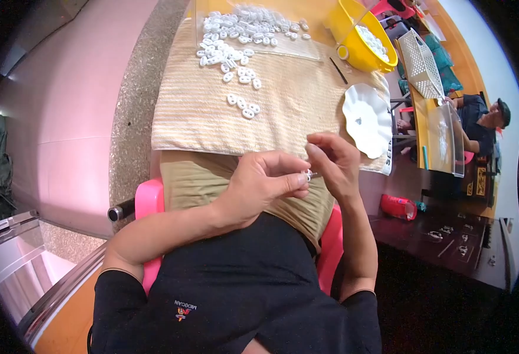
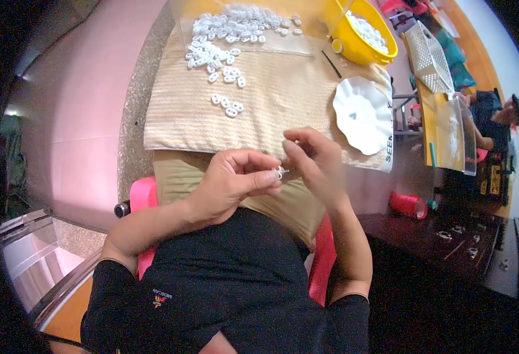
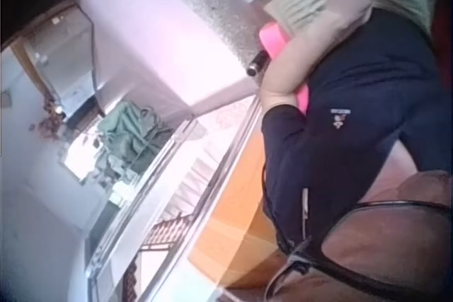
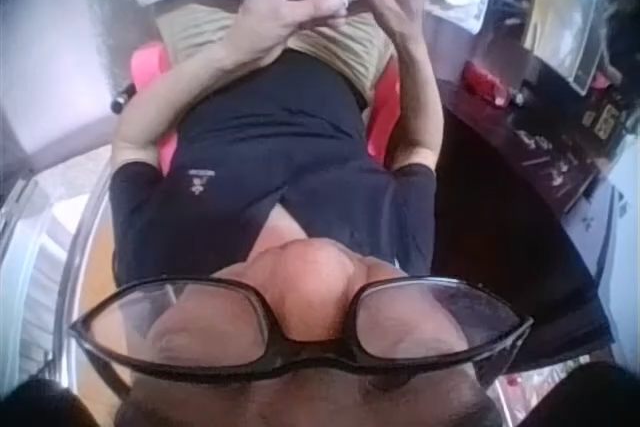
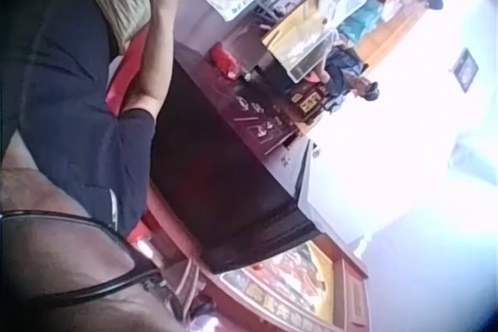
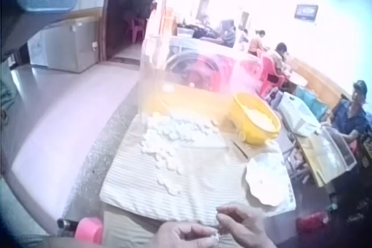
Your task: Sorting and inspecting small white plastic components on a table surface.
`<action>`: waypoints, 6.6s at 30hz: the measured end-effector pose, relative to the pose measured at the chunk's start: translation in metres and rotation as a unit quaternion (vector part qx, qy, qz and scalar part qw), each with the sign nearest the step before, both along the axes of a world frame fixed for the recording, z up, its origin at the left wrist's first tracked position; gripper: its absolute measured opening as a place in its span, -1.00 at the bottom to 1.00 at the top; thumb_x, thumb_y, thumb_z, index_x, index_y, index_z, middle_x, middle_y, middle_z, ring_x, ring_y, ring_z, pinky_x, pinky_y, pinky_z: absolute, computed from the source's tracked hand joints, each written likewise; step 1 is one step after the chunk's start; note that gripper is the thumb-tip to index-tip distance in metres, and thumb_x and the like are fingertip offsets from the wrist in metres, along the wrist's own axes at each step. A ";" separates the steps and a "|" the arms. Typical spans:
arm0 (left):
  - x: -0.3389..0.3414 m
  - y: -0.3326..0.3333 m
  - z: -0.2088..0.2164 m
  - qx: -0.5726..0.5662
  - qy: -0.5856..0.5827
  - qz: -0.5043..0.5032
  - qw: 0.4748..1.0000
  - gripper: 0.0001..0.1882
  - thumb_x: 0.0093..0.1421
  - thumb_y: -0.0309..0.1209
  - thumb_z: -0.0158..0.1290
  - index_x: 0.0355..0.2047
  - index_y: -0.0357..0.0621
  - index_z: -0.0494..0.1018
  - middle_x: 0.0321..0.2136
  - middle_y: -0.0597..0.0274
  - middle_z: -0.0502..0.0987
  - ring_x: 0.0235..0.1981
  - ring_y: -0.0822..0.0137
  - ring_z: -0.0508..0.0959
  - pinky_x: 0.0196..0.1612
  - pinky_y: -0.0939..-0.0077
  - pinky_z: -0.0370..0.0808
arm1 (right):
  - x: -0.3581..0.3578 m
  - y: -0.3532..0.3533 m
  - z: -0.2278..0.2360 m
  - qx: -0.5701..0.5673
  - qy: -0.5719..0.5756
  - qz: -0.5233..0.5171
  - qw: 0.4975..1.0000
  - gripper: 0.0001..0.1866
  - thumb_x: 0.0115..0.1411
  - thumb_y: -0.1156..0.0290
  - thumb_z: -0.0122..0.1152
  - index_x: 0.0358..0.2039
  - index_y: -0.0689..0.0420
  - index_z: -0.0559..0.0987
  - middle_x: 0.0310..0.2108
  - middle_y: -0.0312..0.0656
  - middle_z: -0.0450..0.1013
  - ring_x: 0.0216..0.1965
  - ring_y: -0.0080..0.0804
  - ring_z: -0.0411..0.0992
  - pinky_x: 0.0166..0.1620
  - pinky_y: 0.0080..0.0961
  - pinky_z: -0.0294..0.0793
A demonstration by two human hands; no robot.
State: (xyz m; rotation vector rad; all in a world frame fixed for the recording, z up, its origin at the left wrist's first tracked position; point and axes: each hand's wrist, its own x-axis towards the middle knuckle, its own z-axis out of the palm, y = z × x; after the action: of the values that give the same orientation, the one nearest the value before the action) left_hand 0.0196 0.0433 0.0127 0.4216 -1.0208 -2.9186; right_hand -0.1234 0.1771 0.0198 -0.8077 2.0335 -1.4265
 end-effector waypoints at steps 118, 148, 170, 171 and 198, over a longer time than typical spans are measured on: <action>-0.025 -0.044 -0.033 0.015 -0.105 0.084 0.991 -0.82 0.19 -0.53 0.12 -0.19 -0.27 0.45 -0.31 0.15 0.59 -0.36 0.43 0.60 -0.24 0.61 0.59 | -0.030 -0.041 -0.026 0.004 -0.240 0.130 0.962 -0.67 0.13 0.53 0.30 -0.08 0.30 0.54 -0.28 -0.28 0.53 -0.24 -0.63 0.48 -0.17 -0.68 0.47; -0.024 -0.050 -0.026 0.065 -0.066 0.028 0.995 -0.84 0.15 -0.52 0.18 -0.26 -0.25 0.47 -0.34 0.19 0.56 -0.34 0.40 0.59 -0.25 0.57 0.61 | -0.017 -0.044 -0.006 -0.098 -0.237 0.115 0.960 -0.70 0.00 0.60 0.38 -0.21 0.34 0.59 -0.32 -0.16 0.52 -0.29 -0.51 0.47 -0.22 -0.62 0.45; -0.019 -0.048 -0.024 0.115 0.007 0.000 0.993 -0.87 0.19 -0.51 0.13 -0.24 -0.20 0.48 -0.34 0.10 0.58 -0.36 0.29 0.63 -0.29 0.52 0.65 | -0.003 -0.043 0.001 -0.211 -0.225 0.126 0.943 -0.64 0.00 0.42 0.44 -0.18 0.27 0.61 -0.25 -0.14 0.43 -0.26 -0.45 0.42 -0.22 -0.62 0.42; -0.018 -0.047 -0.023 0.112 0.008 0.001 0.994 -0.87 0.19 -0.50 0.13 -0.24 -0.19 0.47 -0.35 0.12 0.58 -0.36 0.30 0.62 -0.29 0.53 0.64 | -0.003 -0.043 0.001 -0.211 -0.224 0.127 0.943 -0.64 0.00 0.42 0.44 -0.18 0.27 0.61 -0.25 -0.14 0.43 -0.26 -0.45 0.42 -0.22 -0.62 0.42; -0.019 -0.045 -0.017 0.066 0.015 -0.002 0.998 -0.88 0.16 -0.49 0.18 -0.37 -0.14 0.43 -0.44 0.28 0.53 -0.43 0.46 0.56 -0.35 0.63 0.56 | -0.005 -0.040 -0.003 -0.196 -0.122 0.176 0.957 -0.72 0.07 0.64 0.30 -0.16 0.28 0.58 -0.22 -0.21 0.37 -0.22 -0.57 0.37 -0.17 -0.65 0.38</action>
State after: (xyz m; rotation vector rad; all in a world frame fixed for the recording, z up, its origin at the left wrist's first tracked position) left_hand 0.0003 -0.0018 -0.0039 0.3778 -0.8297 -2.9960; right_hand -0.1289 0.1372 0.0171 -1.0360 1.3595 -1.6432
